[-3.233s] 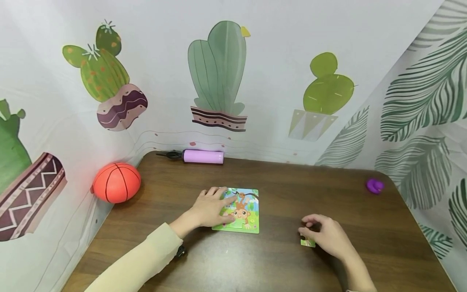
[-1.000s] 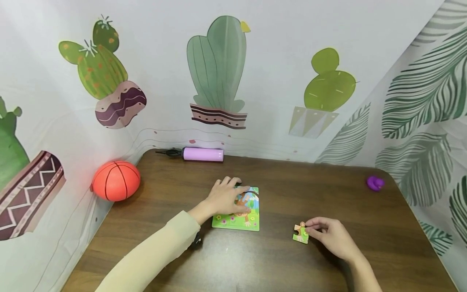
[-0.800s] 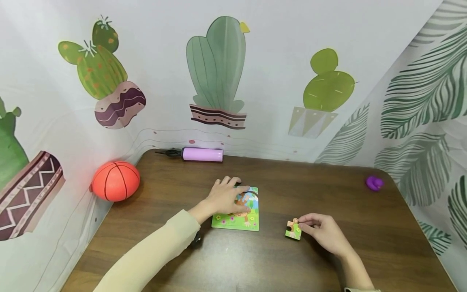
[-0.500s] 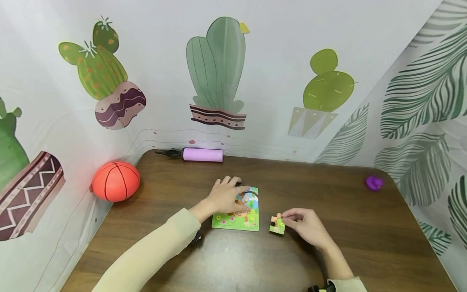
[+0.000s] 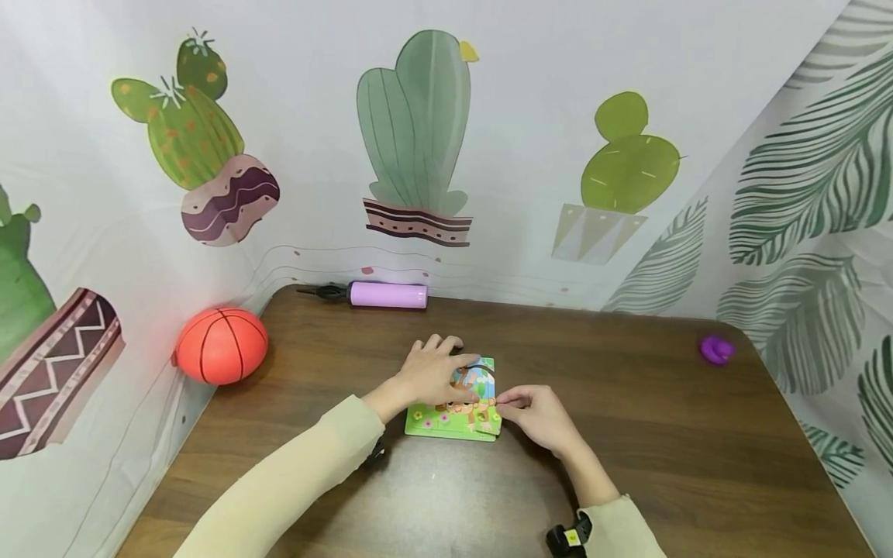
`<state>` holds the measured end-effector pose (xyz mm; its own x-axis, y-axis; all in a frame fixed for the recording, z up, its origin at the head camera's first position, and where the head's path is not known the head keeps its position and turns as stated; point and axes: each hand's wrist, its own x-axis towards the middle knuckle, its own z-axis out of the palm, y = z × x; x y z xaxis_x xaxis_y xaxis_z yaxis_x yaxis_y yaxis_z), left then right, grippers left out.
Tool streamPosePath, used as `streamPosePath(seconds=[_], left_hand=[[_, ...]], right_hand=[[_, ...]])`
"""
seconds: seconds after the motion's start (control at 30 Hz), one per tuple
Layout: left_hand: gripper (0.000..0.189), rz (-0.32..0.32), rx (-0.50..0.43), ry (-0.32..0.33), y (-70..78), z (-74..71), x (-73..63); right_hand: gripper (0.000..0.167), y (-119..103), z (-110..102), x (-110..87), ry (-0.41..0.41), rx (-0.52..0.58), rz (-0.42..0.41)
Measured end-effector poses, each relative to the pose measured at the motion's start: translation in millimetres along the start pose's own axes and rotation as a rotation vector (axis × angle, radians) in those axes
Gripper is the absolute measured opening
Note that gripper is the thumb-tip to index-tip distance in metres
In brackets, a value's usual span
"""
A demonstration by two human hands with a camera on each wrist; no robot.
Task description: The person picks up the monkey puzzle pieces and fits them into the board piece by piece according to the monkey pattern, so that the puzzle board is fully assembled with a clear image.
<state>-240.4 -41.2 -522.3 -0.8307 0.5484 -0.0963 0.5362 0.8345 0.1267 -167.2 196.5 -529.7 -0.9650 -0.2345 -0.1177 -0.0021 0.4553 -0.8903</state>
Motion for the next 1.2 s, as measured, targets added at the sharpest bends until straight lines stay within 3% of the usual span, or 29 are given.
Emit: streamPosePath(seconds=[0.63,1.2], left_hand=[[0.081,0.017,-0.003,0.000,-1.4,2.2,1.3],[0.081,0.036,0.008,-0.015,-2.4,1.8,-3.5]], right_hand=[[0.006,-5,15,7.4,0.021,-0.183,-0.017],[0.008,-3,15,4.6,-0.006,-0.188,-0.027]])
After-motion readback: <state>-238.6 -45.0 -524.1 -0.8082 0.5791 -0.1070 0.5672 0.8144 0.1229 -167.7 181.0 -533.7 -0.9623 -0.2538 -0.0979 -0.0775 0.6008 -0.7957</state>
